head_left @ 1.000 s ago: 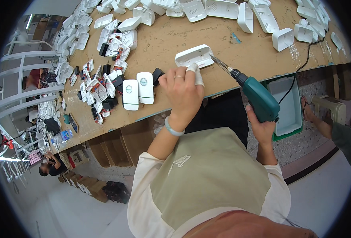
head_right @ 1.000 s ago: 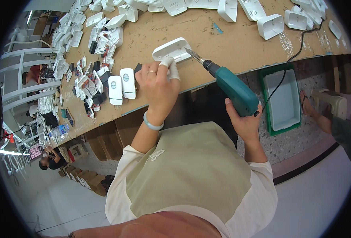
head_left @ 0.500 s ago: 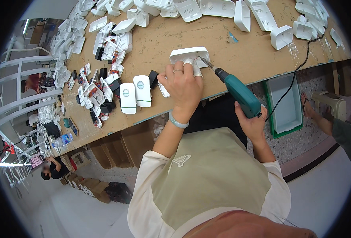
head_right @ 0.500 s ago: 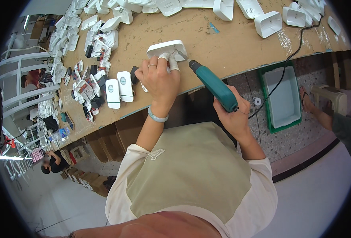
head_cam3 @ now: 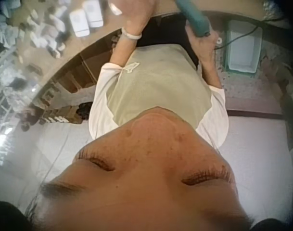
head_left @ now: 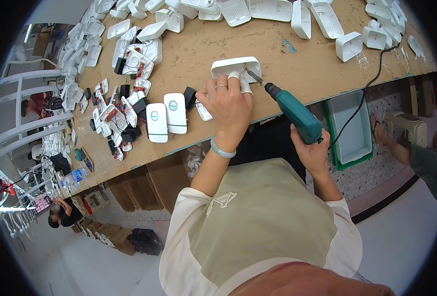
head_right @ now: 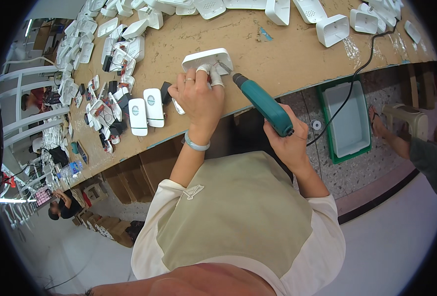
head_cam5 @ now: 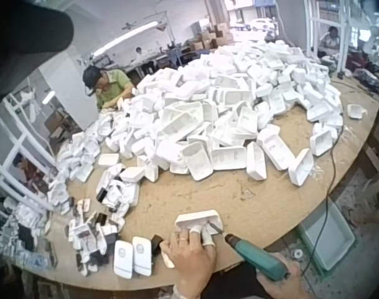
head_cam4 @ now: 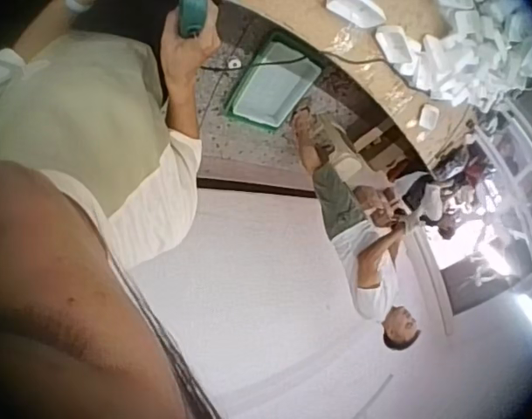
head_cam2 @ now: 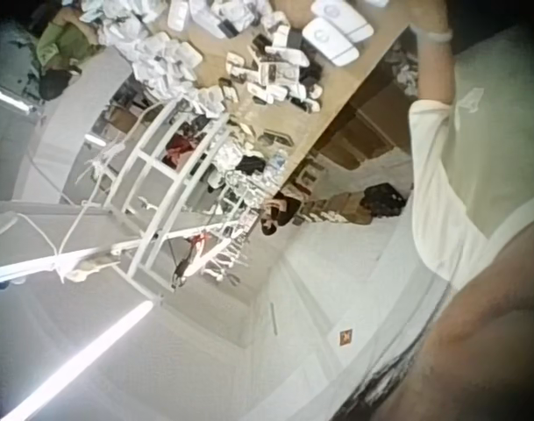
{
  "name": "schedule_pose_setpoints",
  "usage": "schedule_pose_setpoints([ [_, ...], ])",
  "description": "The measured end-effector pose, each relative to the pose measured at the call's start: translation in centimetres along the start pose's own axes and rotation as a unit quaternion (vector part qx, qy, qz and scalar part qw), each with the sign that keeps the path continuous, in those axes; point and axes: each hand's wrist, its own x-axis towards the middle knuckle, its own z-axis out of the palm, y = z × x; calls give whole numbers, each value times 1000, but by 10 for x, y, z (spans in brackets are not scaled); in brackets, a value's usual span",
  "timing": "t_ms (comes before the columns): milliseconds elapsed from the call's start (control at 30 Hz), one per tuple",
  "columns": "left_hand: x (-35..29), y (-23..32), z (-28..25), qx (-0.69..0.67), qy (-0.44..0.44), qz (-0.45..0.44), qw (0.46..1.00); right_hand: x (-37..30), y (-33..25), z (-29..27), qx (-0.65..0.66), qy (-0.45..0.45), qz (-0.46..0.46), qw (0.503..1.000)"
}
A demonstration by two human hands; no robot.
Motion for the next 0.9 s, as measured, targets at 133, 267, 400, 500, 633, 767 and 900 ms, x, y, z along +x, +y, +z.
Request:
schedule_pose_setpoints([
  [133,0,0,0,-4,3,-1,1000,0,-2,1,-2,0,6,1000],
  [267,1,0,1,-10,3,-5,1000,2,-1,2,-2,5,-9,1000],
  [400,1,0,0,-8,2,-5,1000,1,2,1,-9,1,-20,1000],
  [500,2,0,0,-5,4,3,1000,0,3,1,-5,1,-8,1000],
  [633,0,0,-1,-10,-15,-7,1000,4,-4,0,-7,3,-10,1000],
  [767,-1,0,-2,-14,-34,-9,999,5,-5,-2,-3,-11,13,1000],
  [900,0,0,-1,-17,-36,-14,999,5,-7,-4,-13,-12,1,1000],
])
